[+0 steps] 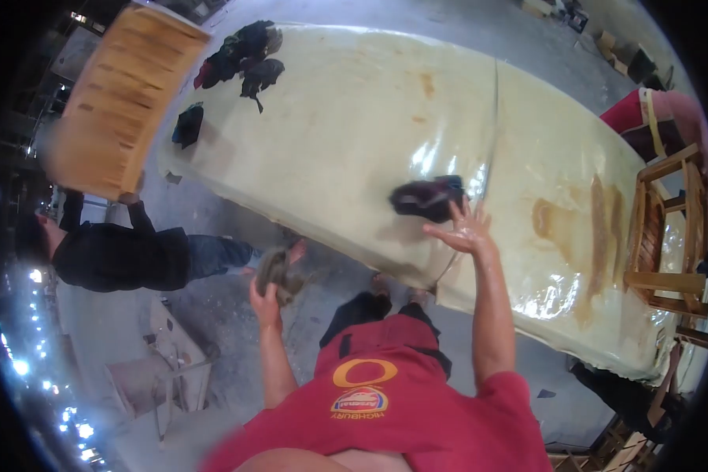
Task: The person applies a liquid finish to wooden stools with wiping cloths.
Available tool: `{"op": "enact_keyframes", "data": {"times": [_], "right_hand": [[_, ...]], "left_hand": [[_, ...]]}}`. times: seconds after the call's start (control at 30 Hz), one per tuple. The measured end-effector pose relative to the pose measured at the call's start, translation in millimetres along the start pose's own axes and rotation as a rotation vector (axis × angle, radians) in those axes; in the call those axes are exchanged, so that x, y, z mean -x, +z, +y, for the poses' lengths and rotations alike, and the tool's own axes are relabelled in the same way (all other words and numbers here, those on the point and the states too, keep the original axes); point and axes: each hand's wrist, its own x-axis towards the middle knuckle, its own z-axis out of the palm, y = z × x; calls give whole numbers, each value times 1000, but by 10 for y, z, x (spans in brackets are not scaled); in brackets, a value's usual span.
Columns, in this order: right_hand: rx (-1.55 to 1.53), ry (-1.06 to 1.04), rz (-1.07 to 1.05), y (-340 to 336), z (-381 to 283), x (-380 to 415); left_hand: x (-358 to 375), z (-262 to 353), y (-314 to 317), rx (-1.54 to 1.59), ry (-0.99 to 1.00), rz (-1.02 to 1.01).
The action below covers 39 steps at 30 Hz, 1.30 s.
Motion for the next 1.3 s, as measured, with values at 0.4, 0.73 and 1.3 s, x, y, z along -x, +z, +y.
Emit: {"op": "enact_keyframes", "data": {"times": [0.4, 0.73, 1.3], "right_hand": [[-263, 253, 296, 1001, -743, -953], [-820, 442, -348, 468, -1681, -2391], [45, -265, 379, 188, -6607, -10042]], "left_hand": [[-1705, 550, 191, -166, 150, -22], [-6525, 230, 117, -816, 513, -226], [-8860, -600, 897, -715, 654, -12]]}}
